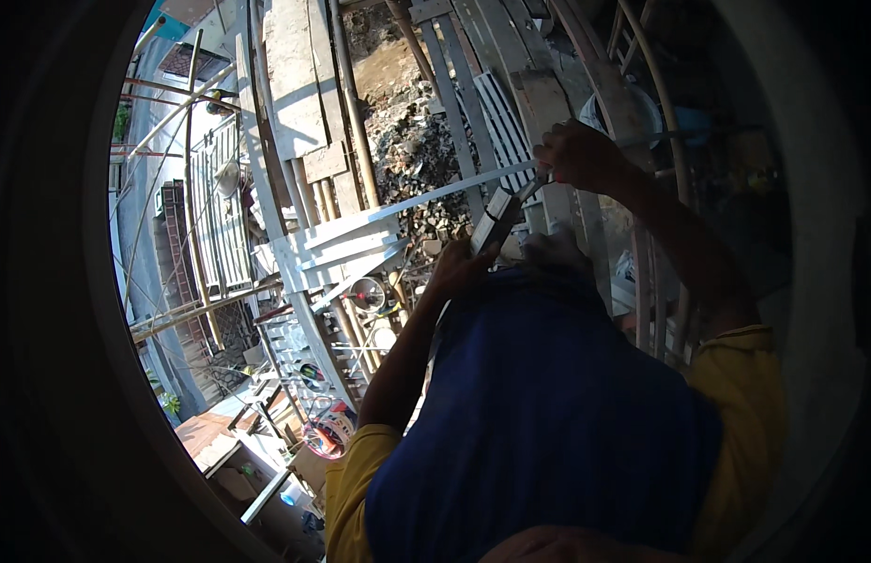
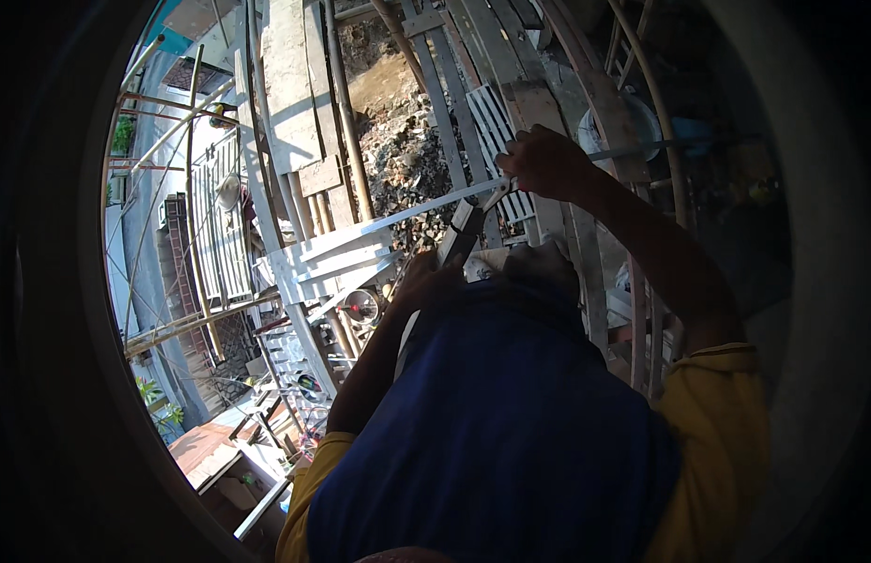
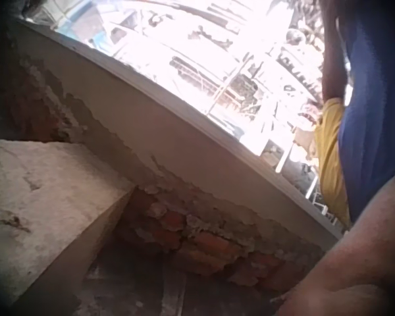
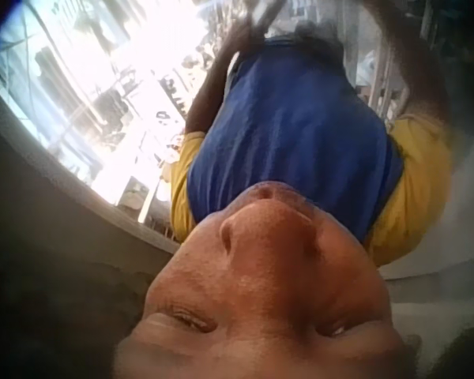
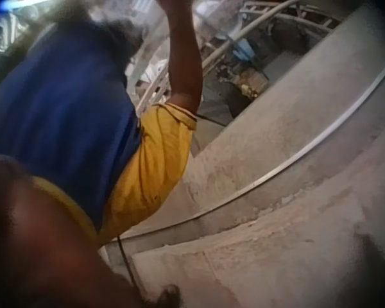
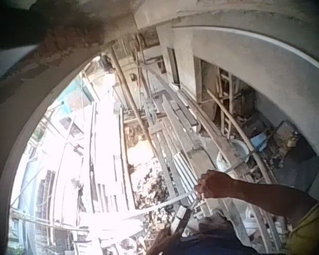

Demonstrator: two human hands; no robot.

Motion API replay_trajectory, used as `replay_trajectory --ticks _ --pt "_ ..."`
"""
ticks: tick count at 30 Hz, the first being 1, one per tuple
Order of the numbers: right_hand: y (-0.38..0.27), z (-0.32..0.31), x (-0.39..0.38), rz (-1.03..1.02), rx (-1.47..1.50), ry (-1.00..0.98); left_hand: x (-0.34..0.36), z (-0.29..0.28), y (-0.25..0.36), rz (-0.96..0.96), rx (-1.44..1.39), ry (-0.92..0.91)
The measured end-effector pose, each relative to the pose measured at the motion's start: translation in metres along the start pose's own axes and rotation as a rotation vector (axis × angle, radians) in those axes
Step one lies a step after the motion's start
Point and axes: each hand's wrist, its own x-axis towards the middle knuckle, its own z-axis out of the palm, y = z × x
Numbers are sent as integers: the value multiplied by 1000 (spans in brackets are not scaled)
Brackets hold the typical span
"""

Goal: Measuring, cutting, and fitting metal ceiling or wall track framing for renovation.

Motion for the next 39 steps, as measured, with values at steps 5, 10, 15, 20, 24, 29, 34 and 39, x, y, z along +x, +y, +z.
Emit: replay_trajectory --ticks 5,10,15,20,24,29,34,39 --pt "3 -16 12 -101 -193 -263 -17 22 16 32 95 209" --pt "17 0 18 -160 431 -639 -27 17 7 218 68 101" --pt "36 58 20 -363 763 -822 -34 15 14 299 128 19" --pt "32 101 10 -219 1102 -983 -32 15 2 394 160 12" --pt "22 90 7 -188 1067 -822 -14 17 -48 581 61 29" --pt "72 62 -28 337 680 -271 -16 -6 -35 242 -67 181" --pt "-1 70 -51 242 838 -118 -13 -17 -36 127 -204 197" --pt "-80 55 -35 467 848 -46 -13 -10 -28 157 -238 214"
